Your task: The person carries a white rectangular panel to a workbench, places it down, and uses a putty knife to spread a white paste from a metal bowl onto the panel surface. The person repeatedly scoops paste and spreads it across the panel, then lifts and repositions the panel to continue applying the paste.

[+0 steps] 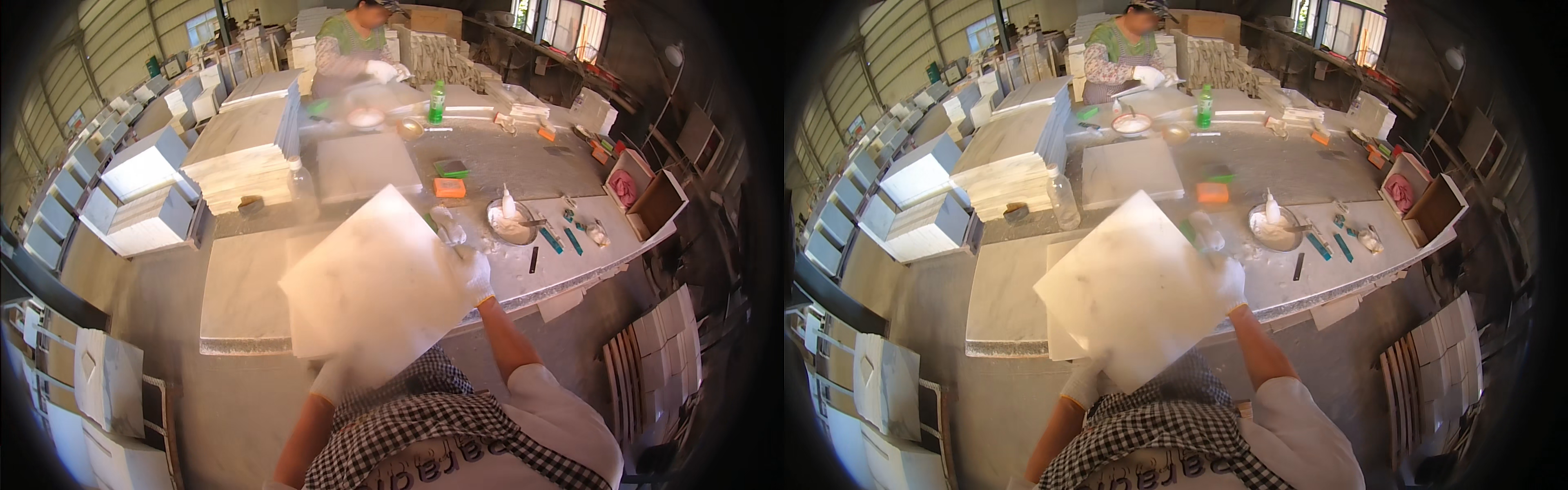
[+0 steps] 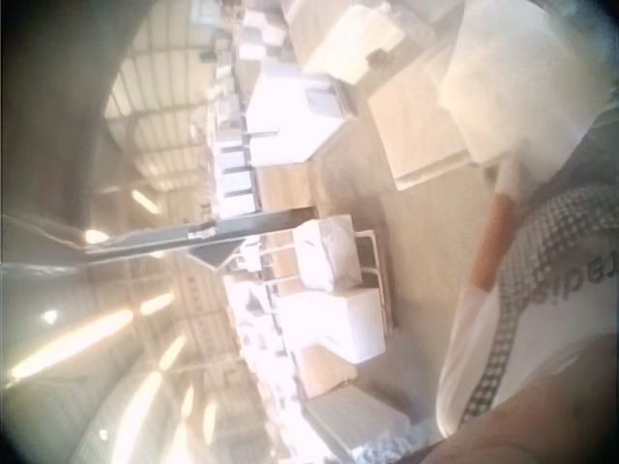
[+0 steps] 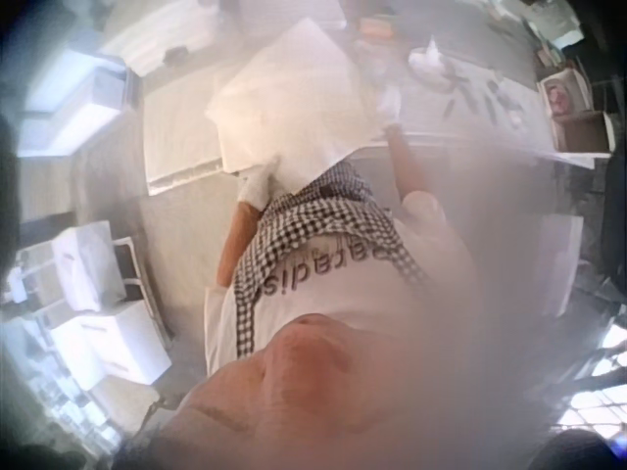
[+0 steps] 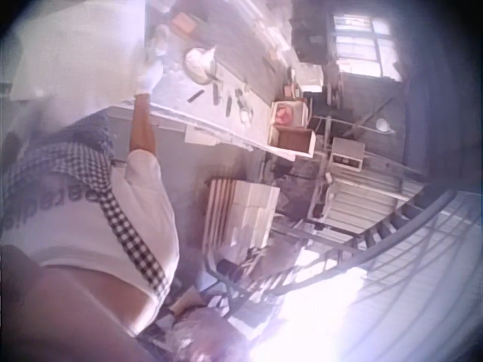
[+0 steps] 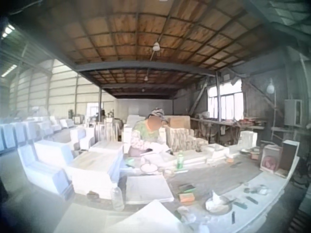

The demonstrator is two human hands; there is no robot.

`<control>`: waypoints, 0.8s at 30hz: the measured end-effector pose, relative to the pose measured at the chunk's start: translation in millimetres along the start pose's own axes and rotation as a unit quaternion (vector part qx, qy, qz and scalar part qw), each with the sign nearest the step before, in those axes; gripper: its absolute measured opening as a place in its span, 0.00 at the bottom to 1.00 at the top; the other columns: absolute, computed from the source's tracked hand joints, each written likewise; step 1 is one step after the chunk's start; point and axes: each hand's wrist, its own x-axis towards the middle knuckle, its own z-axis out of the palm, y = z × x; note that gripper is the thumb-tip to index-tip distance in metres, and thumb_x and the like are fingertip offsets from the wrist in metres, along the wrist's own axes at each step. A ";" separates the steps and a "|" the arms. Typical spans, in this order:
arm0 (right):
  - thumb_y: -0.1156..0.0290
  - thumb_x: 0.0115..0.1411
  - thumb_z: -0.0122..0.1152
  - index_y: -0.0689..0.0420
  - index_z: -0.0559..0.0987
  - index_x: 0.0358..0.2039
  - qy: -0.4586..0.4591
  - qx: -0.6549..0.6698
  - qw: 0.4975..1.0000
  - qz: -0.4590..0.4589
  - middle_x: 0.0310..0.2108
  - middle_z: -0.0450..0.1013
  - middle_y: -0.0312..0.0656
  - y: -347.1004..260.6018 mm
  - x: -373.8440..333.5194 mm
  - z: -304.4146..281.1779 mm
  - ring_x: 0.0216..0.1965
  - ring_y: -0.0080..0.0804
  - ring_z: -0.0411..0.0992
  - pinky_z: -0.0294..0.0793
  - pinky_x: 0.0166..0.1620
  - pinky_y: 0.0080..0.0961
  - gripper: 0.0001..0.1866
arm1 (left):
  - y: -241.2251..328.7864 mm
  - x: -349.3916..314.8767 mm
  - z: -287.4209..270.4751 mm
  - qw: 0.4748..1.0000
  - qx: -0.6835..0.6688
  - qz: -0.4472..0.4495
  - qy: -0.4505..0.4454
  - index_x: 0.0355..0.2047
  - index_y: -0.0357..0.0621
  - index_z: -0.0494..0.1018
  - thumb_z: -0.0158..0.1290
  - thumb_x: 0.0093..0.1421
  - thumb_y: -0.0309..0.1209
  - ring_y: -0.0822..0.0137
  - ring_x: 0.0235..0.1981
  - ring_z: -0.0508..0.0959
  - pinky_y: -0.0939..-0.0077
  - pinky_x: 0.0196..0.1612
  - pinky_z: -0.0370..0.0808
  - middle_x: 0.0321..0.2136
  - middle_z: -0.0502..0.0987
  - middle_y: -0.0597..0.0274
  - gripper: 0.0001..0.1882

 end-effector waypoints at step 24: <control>0.67 0.51 0.72 0.58 0.81 0.22 0.019 -0.059 0.947 -0.314 0.20 0.74 0.47 -157.0 -31.8 -91.2 0.22 0.49 0.73 0.70 0.29 0.42 0.09 | -35.2 -17.2 43.4 0.968 -0.002 -0.106 -0.227 0.72 0.37 0.58 0.59 0.67 0.52 0.49 0.70 0.63 0.48 0.71 0.60 0.68 0.64 0.43 0.43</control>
